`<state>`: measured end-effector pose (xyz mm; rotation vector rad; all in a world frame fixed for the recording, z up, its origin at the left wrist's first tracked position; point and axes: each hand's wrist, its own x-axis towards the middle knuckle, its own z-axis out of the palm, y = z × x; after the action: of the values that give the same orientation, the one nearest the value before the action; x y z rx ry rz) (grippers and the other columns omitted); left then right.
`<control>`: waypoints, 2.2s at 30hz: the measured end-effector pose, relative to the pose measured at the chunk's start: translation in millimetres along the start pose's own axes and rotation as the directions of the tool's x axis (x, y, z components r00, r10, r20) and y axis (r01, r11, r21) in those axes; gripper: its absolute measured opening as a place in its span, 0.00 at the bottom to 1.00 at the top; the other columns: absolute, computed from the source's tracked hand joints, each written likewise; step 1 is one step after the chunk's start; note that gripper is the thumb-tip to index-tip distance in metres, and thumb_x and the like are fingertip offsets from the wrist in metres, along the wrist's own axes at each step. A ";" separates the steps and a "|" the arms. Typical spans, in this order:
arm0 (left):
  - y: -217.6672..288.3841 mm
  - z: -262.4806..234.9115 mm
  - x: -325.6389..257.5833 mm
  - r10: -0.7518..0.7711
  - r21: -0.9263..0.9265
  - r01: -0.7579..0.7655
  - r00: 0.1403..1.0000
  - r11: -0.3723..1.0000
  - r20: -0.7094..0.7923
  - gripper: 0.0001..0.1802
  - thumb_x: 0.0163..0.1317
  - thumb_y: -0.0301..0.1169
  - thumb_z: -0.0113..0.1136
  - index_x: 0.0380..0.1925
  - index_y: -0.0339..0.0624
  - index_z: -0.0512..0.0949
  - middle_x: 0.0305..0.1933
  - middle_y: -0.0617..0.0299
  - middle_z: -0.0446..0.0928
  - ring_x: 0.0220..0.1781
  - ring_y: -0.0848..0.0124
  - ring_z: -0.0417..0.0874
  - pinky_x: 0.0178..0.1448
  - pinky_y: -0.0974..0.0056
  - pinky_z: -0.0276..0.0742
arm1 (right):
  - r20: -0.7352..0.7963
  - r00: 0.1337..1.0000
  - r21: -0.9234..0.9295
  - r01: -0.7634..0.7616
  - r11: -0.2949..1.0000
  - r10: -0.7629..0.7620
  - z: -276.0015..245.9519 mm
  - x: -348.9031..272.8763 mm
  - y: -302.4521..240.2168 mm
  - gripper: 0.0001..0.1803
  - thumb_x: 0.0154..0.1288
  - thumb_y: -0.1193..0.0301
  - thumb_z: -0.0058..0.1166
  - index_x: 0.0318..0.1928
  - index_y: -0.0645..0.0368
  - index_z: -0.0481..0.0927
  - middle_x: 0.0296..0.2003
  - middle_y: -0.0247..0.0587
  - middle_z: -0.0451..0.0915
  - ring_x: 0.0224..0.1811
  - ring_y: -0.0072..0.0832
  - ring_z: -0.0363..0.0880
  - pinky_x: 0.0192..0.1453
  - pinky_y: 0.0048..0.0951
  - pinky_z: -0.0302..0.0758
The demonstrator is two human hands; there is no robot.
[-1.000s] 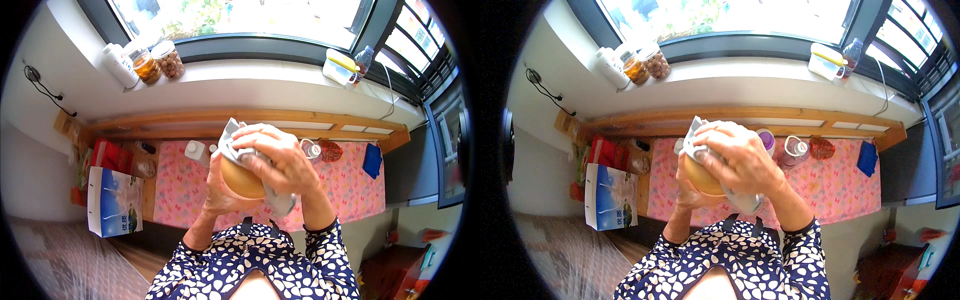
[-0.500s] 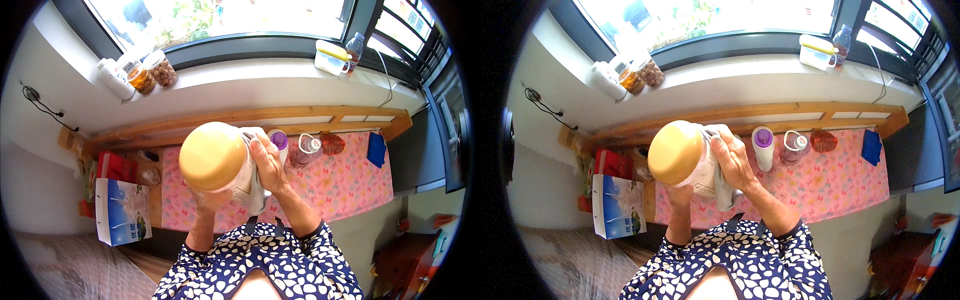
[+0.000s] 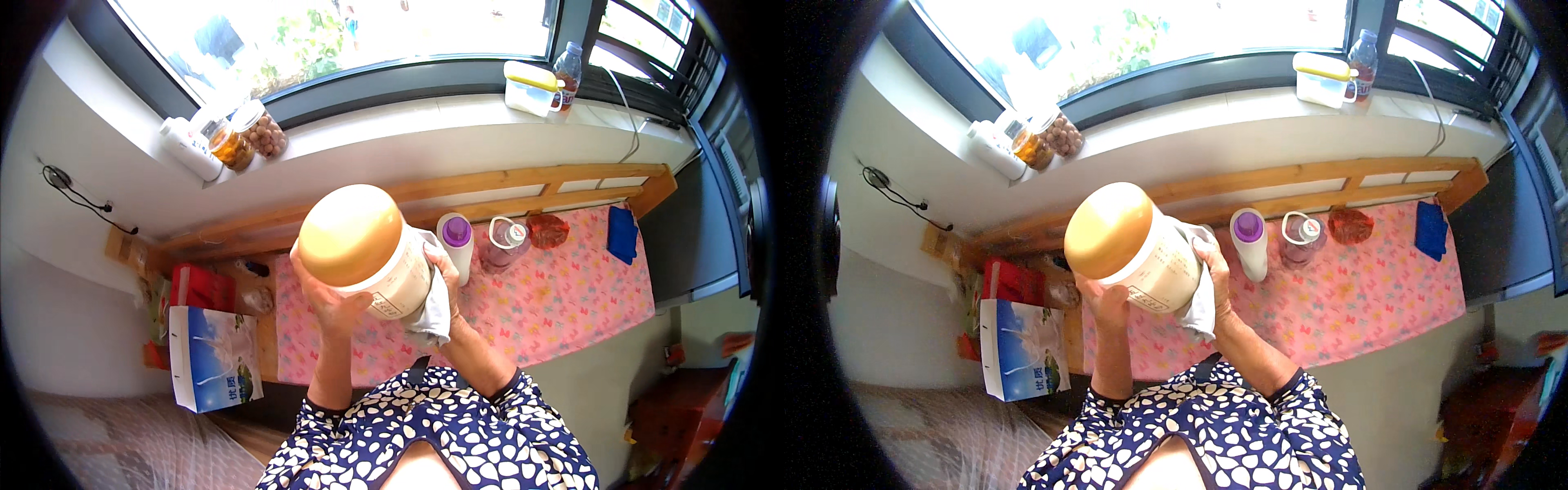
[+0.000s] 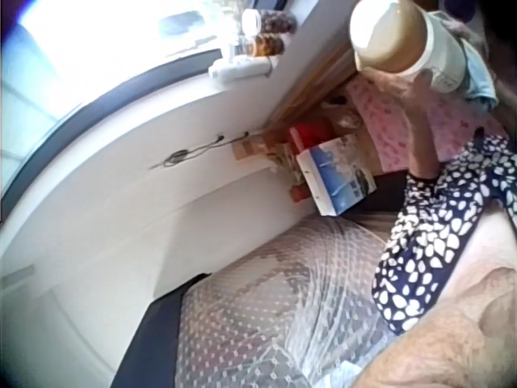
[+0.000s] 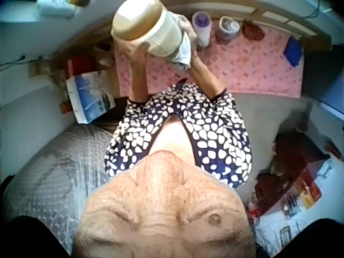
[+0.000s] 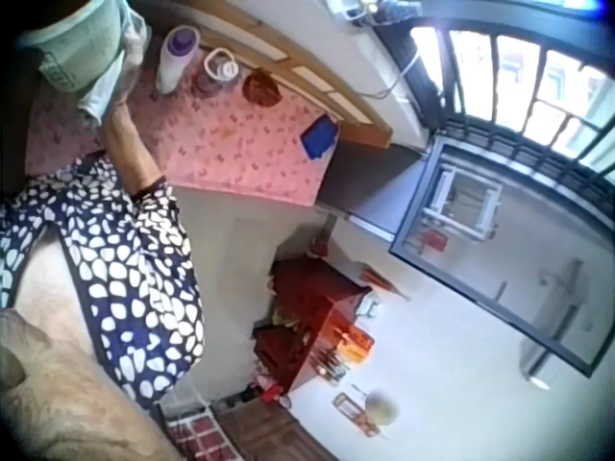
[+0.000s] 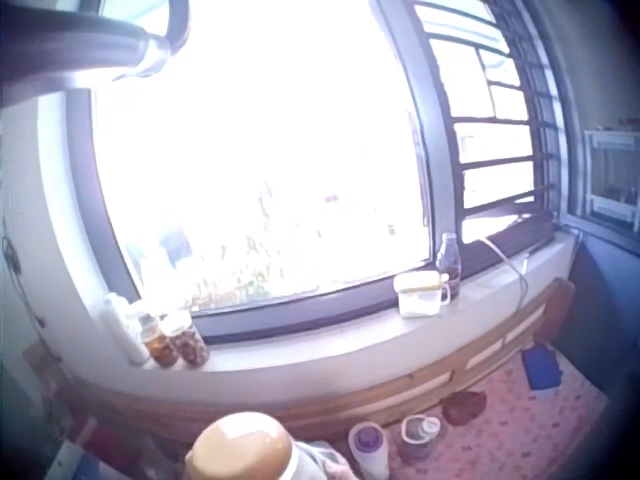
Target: The person wipes several plastic containers and bottles on a windowsill using a cloth. They handle a small bottle, a yellow container, a large jar, and a white bottle, wiping each one individually before placing them back on the sill. The person also wipes the windowsill surface itself.
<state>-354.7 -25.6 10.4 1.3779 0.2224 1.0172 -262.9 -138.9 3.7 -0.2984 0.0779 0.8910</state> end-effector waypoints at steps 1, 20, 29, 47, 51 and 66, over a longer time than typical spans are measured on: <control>21.1 23.1 0.8 -0.004 0.013 0.005 0.998 1.000 -0.066 0.57 0.38 0.36 0.78 0.65 0.39 0.51 0.62 0.54 0.63 0.62 0.63 0.69 0.64 0.58 0.69 | -0.029 0.999 -0.003 0.035 0.999 -0.035 -5.3 3.4 2.8 0.23 0.63 0.62 0.42 0.54 0.63 0.71 0.50 0.48 0.76 0.52 0.36 0.77 0.55 0.36 0.75; 24.3 19.6 -11.5 0.056 0.131 -0.080 0.982 0.988 0.180 0.57 0.37 0.41 0.79 0.65 0.37 0.56 0.63 0.52 0.65 0.63 0.62 0.69 0.64 0.56 0.69 | 0.698 0.703 -0.636 0.697 0.332 -0.137 80.6 -3.9 -58.1 0.19 0.69 0.63 0.43 0.52 0.65 0.72 0.51 0.51 0.73 0.57 0.41 0.69 0.63 0.37 0.63; 27.5 25.0 -12.5 0.049 0.065 -0.064 0.976 0.996 0.211 0.55 0.39 0.44 0.77 0.65 0.37 0.56 0.64 0.51 0.64 0.64 0.60 0.68 0.65 0.54 0.68 | 0.477 0.832 -0.810 0.292 0.509 0.282 89.2 30.5 -64.4 0.20 0.70 0.58 0.42 0.41 0.65 0.76 0.37 0.43 0.76 0.44 0.31 0.72 0.50 0.29 0.69; -3.7 -15.3 -13.8 0.116 -0.112 -0.103 0.987 0.988 0.116 0.53 0.45 0.49 0.73 0.66 0.37 0.56 0.66 0.50 0.62 0.66 0.56 0.67 0.68 0.51 0.65 | 0.151 0.975 -0.239 0.194 0.951 -0.161 31.0 -27.8 -10.6 0.30 0.68 0.52 0.42 0.60 0.64 0.66 0.52 0.47 0.74 0.53 0.35 0.75 0.58 0.33 0.71; -4.2 -4.4 -9.4 0.157 -0.140 -0.139 0.980 0.980 0.122 0.52 0.46 0.50 0.72 0.66 0.37 0.56 0.67 0.49 0.61 0.67 0.55 0.66 0.68 0.50 0.65 | 0.187 0.981 0.101 -0.060 0.993 0.041 28.4 -9.1 -10.9 0.32 0.65 0.49 0.44 0.59 0.62 0.67 0.51 0.49 0.76 0.50 0.37 0.78 0.56 0.37 0.76; 15.4 12.8 -6.8 0.034 -0.089 -0.028 0.997 0.996 0.066 0.58 0.38 0.45 0.76 0.66 0.36 0.52 0.62 0.53 0.66 0.61 0.58 0.71 0.64 0.55 0.70 | 0.760 0.503 -0.535 0.844 0.042 -0.411 23.4 -9.5 -35.5 0.22 0.60 0.68 0.50 0.53 0.67 0.71 0.53 0.57 0.73 0.57 0.46 0.71 0.64 0.40 0.64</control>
<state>-357.2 -41.4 24.2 1.3364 0.1052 0.9928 -242.7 -160.2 35.8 -1.0811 -0.9813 -0.1274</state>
